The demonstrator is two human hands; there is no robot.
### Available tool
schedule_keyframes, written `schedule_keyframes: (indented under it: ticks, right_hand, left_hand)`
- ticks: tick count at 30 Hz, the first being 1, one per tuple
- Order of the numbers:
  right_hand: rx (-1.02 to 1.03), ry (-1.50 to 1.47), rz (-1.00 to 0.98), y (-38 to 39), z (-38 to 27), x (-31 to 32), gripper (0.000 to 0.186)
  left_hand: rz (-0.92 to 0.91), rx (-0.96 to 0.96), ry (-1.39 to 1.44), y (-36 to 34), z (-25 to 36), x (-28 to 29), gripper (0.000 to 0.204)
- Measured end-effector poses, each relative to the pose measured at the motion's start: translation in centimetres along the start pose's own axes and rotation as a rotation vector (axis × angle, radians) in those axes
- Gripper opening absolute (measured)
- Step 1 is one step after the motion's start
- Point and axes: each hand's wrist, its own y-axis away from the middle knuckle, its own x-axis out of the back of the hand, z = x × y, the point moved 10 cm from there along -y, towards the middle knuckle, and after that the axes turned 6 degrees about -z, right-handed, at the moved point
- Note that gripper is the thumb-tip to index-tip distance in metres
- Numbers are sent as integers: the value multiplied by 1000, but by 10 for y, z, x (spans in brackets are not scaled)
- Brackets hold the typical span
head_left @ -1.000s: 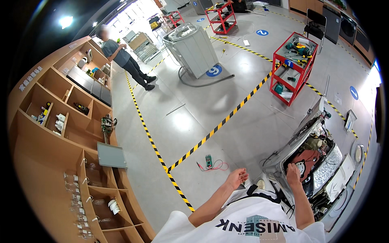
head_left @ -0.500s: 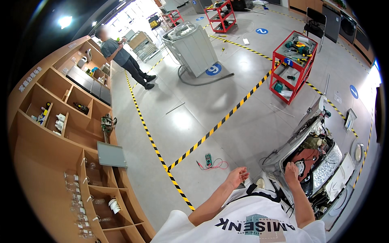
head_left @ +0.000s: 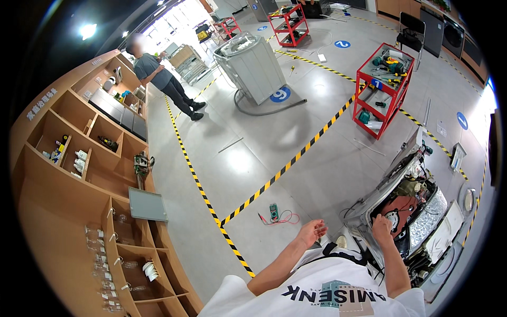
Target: The person uses an electric screwdriver to unscrew several fasteners from a red plastic internal component of a washing machine and then disconnects a wire by hand.
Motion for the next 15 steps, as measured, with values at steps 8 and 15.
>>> schedule_keyframes:
  ticks: [8,15]
  right_hand:
    - [47,-42,80,2,2,2,15]
    - [92,9,109,8,-7,10,14]
  left_hand:
    - [4,27,-15,-5,-6,7,20]
    - [11,28,-22,-4,-8,4,20]
